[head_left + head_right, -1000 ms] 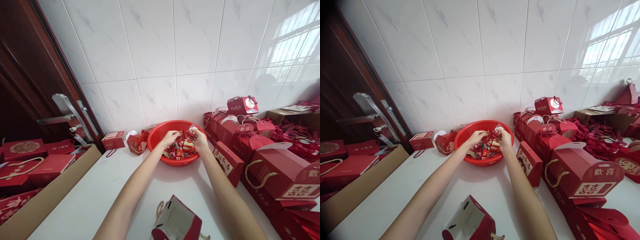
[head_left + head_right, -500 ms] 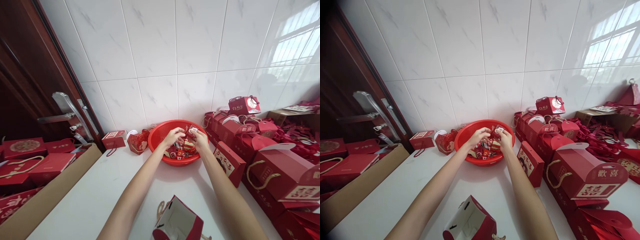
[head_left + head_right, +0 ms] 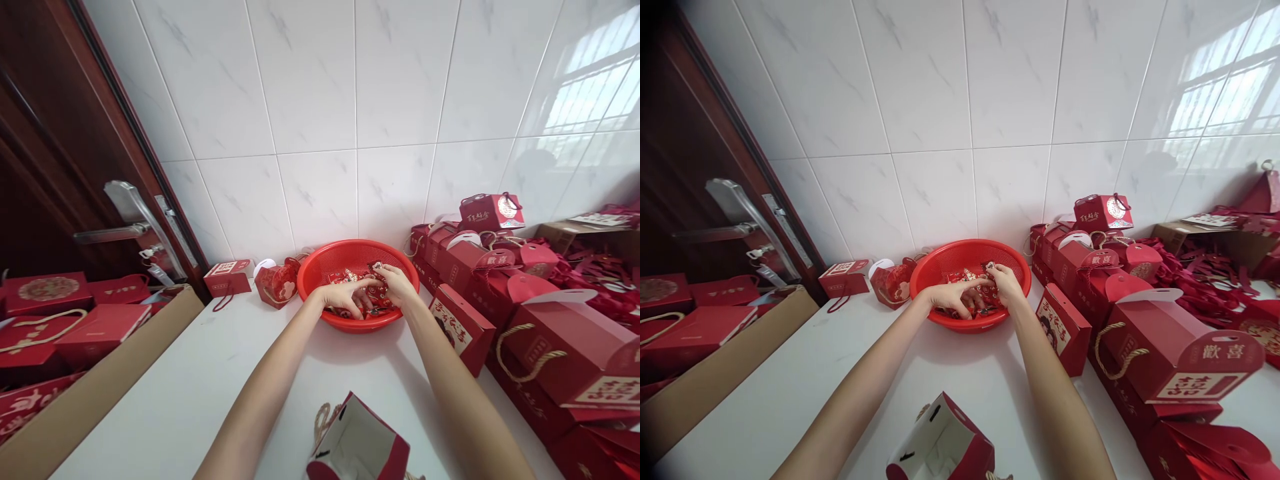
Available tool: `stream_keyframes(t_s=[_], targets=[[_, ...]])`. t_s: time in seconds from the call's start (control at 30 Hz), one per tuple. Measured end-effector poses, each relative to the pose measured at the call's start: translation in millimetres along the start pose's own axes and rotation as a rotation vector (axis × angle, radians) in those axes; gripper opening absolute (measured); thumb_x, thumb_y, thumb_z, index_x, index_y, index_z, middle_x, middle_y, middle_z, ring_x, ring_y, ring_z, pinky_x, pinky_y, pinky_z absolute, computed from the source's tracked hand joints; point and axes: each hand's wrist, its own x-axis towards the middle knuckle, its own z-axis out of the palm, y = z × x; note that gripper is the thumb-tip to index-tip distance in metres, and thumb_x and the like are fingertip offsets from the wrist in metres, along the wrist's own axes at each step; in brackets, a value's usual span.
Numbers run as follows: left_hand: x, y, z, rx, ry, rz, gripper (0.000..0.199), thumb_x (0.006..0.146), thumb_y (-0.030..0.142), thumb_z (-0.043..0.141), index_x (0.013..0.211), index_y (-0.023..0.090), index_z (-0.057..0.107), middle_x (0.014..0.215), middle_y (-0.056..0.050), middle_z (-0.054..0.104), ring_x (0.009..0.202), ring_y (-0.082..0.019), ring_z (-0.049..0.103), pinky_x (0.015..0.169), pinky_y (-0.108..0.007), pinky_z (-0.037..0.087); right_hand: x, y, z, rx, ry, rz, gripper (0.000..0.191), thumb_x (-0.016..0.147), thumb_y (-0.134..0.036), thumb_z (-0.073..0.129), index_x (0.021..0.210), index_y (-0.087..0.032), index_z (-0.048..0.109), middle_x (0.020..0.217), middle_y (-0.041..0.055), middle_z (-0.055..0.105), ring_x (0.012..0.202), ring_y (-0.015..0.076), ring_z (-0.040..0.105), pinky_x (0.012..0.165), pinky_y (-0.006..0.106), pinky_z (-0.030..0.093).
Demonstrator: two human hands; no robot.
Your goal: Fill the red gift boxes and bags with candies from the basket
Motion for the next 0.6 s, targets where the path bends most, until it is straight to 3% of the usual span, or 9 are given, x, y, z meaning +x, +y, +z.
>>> stream_keyframes(t_s=[0.1,0.23,0.4,0.47,0.6], targets=[[2.8,-4.4,-0.7,-0.044,0.039,0.058,0.093,0.058,0.008,0.075,0.144,0.025,0.045,0.084,-0.002,0.070,0.069,-0.018,0.068,0.062,-0.027,0.051,-4.5,-3.8,2.8,-0.017,-0.012,0.047,0.017,0.067,-0.029,0.075,0.068,-0.019,0.061,0.060,-0.0007,0.061,0.052,0.0126,0.055,0.045,0.023,0.043],[5.7,-6.9,-2.7,-0.096,0.203,0.218,0.091,0.061,0.008,0.072,0.146,0.018,0.041,0.074,0.000,0.071,0.075,-0.018,0.068,0.073,-0.030,0.052,-16.4,-12.5,6.0,-0.033,-0.074,0.082,0.014,0.070,-0.027,0.072,0.078,-0.018,0.064,0.068,0.0008,0.065,0.060,0.0153,0.060,0.049,0.025,0.048],[7.2,-8.8,-3.9,-0.078,0.237,0.213,0.083,0.059,0.004,0.070,0.138,0.016,0.048,0.070,0.001,0.070,0.071,-0.017,0.066,0.068,-0.028,0.052,-25.6,-17.4,9.5,-0.089,-0.036,0.063,0.010,0.068,-0.017,0.070,0.073,-0.017,0.061,0.067,0.0003,0.063,0.059,0.0141,0.060,0.050,0.025,0.050],[8.5,-9.5,-4.1,-0.053,0.324,0.250,0.069,0.062,0.004,0.068,0.129,0.015,0.056,0.072,0.001,0.069,0.071,-0.015,0.065,0.069,-0.028,0.051,-25.1,-16.9,10.3,-0.090,-0.011,0.045,0.011,0.068,-0.017,0.070,0.073,-0.018,0.061,0.065,-0.0001,0.063,0.057,0.0134,0.059,0.048,0.024,0.049],[11.6,-9.7,-6.7,0.004,0.610,0.359,0.042,0.069,0.006,0.067,0.110,0.014,0.064,0.079,-0.001,0.069,0.075,-0.014,0.065,0.077,-0.029,0.052,-21.0,-15.7,10.0,0.018,0.090,-0.002,0.015,0.064,-0.019,0.074,0.072,-0.018,0.061,0.061,-0.0024,0.060,0.052,0.0108,0.054,0.046,0.022,0.046]])
